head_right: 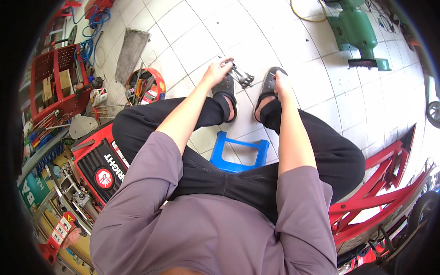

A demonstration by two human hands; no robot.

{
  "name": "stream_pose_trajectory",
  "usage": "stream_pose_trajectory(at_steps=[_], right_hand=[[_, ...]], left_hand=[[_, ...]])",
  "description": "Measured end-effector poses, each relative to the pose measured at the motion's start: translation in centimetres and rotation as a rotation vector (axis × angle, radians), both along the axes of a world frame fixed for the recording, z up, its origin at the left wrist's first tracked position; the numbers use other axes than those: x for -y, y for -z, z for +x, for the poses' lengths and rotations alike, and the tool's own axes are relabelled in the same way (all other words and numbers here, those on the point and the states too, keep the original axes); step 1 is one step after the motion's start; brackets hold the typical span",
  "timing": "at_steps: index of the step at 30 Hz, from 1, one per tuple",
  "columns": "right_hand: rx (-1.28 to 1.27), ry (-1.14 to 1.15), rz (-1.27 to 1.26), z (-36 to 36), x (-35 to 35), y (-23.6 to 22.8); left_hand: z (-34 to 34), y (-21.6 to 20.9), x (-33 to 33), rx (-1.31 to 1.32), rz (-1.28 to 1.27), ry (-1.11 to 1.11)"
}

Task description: The person assembles a metal puller tool by threading bolts into the central hub, fitting a sprocket onto the central screw, and securing components while standing and sitting in a service bay.

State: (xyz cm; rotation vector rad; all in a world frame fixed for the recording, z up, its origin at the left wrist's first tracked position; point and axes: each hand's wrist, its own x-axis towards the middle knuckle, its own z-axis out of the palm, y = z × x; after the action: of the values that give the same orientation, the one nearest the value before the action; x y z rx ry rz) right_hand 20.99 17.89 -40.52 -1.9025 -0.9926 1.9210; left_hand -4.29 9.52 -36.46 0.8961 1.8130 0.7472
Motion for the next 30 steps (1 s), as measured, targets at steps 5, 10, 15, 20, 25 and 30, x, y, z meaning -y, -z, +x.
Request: stream_pose_trajectory(at_steps=[5, 10, 15, 20, 25, 30], right_hand=[[-0.047, 0.06, 0.019, -0.6, -0.1, -0.6], [-0.147, 0.053, -0.013, -1.3, -0.5, -1.9], [-0.201, 0.039, 0.012, -1.8, -0.3, -1.2], [-0.196, -0.009, -0.022, -1.7, -0.1, -0.6], [-0.208, 0.012, -0.043, -1.4, 0.2, 0.2], [-0.167, 0.027, -0.055, -1.7, 0.2, 1.0]], left_hand=[[3.1, -0.6, -1.9, -0.477, 0.117, 0.18], [4.9, 0.6, -0.9, -0.704, 0.218, 0.377], [4.4, 1.2, 1.3, -0.661, 0.062, 0.462], [4.1, 2.7, 1.3, -0.69, 0.024, 0.34], [4.5, 3.8, -0.2, -0.745, 0.019, 0.435], [4.8, 5.5, -1.9, -0.674, -0.019, 0.541]])
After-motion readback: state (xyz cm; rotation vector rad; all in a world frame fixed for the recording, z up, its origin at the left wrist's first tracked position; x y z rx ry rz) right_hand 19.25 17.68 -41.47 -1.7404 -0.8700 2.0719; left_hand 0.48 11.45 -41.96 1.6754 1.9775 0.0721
